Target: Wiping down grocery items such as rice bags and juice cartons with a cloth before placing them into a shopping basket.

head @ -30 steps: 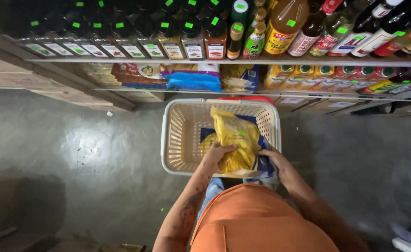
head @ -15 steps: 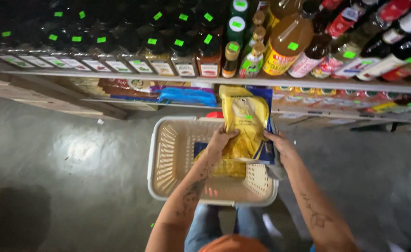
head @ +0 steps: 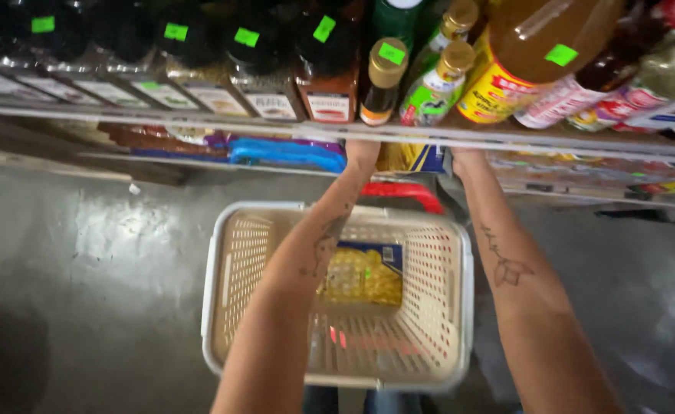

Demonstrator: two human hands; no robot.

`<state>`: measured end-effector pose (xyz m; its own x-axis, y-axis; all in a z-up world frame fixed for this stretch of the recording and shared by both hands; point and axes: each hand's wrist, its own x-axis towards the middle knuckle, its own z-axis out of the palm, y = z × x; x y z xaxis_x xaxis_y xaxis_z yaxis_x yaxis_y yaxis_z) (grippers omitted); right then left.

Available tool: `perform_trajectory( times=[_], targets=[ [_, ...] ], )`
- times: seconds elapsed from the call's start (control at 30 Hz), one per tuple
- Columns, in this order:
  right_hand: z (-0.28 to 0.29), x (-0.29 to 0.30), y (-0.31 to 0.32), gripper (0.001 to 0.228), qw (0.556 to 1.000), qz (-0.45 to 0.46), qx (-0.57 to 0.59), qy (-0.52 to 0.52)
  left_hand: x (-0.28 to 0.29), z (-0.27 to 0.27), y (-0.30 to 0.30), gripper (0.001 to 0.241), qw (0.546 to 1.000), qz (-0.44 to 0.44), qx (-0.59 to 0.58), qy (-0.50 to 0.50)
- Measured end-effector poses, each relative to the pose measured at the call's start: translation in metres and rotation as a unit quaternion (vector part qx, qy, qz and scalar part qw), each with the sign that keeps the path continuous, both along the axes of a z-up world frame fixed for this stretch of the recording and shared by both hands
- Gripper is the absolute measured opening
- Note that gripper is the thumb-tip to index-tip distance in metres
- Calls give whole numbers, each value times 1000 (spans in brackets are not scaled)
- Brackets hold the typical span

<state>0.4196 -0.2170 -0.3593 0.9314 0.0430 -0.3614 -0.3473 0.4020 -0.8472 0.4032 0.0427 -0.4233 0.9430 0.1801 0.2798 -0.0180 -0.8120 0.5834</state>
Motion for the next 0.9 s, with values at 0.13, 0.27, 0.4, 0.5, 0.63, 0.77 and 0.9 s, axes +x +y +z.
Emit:
perform_trajectory(
  times=[0.13,0.27,0.4,0.5,0.63,0.77,0.9],
  targets=[
    [-48,38,-4,41,989,27,-100,-105,-24,55,8,20,974,23,-226,3],
    [-58,45,7,46,943,27,-281,-178,-12,79,15,21,987,-2,-160,-16],
    [-69,31,19,55,804,38,-531,-266,-29,110,19,22,995,-25,-95,-24],
    [-4,0,38,53,727,58,-624,-280,-31,112,25,23,998,-39,-43,-39],
    [83,-32,48,33,660,123,-712,-207,-35,118,18,24,996,-72,18,-54],
    [203,-87,75,36,602,197,-721,-282,-40,122,13,26,990,-92,77,-75],
    [177,-88,91,49,600,213,-672,-378,-47,109,26,27,980,-113,142,-87]
  ],
)
